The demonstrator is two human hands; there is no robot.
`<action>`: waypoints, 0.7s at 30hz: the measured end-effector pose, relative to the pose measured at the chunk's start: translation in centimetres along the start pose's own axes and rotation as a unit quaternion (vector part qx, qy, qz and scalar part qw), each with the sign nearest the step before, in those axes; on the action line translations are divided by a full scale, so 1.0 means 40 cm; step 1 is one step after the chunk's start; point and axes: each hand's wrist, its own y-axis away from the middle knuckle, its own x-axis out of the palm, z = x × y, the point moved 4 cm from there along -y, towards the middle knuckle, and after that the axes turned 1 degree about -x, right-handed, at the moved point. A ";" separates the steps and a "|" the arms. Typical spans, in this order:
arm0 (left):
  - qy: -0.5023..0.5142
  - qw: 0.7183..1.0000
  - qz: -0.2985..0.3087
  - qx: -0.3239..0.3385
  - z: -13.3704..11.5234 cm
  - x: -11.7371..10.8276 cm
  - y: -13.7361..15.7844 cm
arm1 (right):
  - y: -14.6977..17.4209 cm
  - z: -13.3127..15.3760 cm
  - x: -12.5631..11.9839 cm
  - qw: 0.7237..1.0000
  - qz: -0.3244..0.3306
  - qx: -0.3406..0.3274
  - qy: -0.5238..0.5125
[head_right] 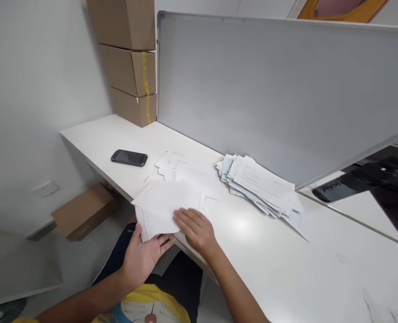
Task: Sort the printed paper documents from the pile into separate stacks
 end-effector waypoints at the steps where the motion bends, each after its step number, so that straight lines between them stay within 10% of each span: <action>1: 0.014 0.999 -0.027 -0.027 0.002 -0.022 0.026 | 0.018 0.030 0.014 0.999 0.041 0.011 -0.022; 9: -0.051 0.972 -0.178 -0.145 -0.012 -0.209 0.064 | 0.199 0.200 0.001 0.988 0.133 0.055 -0.051; 14: -0.064 0.970 -0.096 -0.216 -0.023 -0.223 0.017 | 0.200 0.209 -0.084 0.987 0.120 0.078 -0.069; 21: -0.194 0.967 -0.021 -0.163 -0.042 -0.199 -0.001 | 0.186 0.199 -0.045 0.947 0.272 0.137 -0.102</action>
